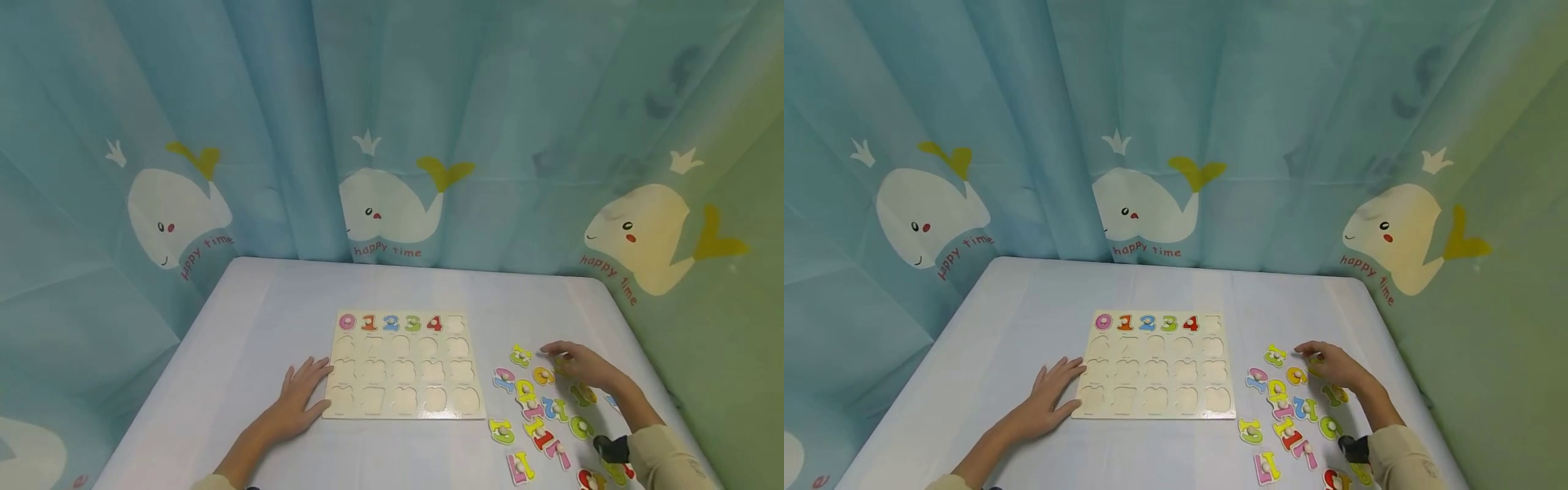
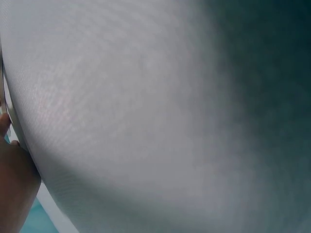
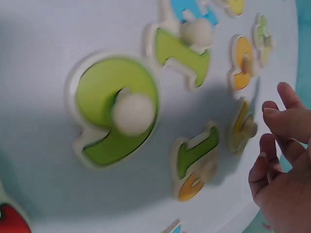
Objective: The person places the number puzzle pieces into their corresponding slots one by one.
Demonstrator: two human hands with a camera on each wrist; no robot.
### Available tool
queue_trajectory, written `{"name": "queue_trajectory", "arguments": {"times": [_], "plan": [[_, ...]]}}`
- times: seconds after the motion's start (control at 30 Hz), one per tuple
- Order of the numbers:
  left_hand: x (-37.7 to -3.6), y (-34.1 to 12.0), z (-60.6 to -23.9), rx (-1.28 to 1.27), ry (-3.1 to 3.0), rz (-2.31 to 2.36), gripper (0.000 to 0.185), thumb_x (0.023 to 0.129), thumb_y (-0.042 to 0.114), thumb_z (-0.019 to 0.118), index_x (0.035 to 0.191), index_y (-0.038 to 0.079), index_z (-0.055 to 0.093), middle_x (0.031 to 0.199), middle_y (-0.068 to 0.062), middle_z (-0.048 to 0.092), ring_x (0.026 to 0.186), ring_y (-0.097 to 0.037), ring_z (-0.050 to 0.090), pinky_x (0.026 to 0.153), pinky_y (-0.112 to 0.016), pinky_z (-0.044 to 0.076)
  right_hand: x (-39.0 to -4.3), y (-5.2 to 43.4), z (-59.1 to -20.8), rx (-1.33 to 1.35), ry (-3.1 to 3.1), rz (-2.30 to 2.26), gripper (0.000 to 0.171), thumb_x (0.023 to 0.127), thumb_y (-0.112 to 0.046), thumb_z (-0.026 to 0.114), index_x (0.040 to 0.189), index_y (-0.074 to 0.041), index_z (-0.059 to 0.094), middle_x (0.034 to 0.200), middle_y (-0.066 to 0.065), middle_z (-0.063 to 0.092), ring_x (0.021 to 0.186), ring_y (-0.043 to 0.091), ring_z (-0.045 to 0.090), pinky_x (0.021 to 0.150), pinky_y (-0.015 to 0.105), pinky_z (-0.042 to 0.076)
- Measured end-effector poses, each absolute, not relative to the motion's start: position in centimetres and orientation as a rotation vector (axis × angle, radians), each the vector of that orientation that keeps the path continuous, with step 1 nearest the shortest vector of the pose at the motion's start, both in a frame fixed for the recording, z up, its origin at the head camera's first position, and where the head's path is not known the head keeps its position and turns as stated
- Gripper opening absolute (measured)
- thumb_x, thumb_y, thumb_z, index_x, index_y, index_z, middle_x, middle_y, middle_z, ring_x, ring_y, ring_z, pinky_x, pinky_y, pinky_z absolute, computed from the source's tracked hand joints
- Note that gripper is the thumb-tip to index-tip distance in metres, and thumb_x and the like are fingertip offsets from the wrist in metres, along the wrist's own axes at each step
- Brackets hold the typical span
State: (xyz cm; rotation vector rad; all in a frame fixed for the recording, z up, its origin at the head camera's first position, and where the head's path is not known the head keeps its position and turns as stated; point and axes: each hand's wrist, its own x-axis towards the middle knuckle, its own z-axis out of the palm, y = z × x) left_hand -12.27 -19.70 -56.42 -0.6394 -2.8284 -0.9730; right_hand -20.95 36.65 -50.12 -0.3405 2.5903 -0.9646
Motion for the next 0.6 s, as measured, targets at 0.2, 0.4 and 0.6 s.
{"name": "queue_trajectory", "arguments": {"times": [0.2,0.4,0.6], "plan": [[-12.3,-19.8,-56.2,-0.626,-2.872,-0.962,0.055,0.088,0.025,0.061,0.137,0.004,0.045,0.146,-0.015,0.036,0.135,-0.042,0.022,0.103,-0.065,0.0,-21.1,37.4,-51.4,-0.234,2.664,-0.925,0.027,0.09,-0.002,0.056,0.117,0.001,0.06,0.11,0.016,0.057,0.096,0.03,0.054,0.076,0.04,0.049],[-12.1,-19.9,-56.0,-0.611,-2.886,-0.946,0.055,0.088,0.024,0.061,0.136,0.003,0.045,0.145,-0.016,0.037,0.135,-0.042,0.022,0.103,-0.065,0.001,-20.6,37.8,-52.3,-0.221,2.644,-1.022,0.028,0.093,-0.008,0.057,0.12,0.0,0.059,0.112,0.016,0.057,0.098,0.029,0.054,0.076,0.035,0.048],[-12.1,-19.8,-55.8,-0.614,-2.926,-0.95,0.056,0.09,0.025,0.059,0.138,0.004,0.043,0.147,-0.015,0.034,0.137,-0.041,0.019,0.104,-0.063,0.0,-20.6,37.8,-52.5,-0.1,2.668,-1.069,0.037,0.093,-0.018,0.061,0.124,0.001,0.055,0.109,0.015,0.058,0.093,0.026,0.053,0.068,0.03,0.046]]}}
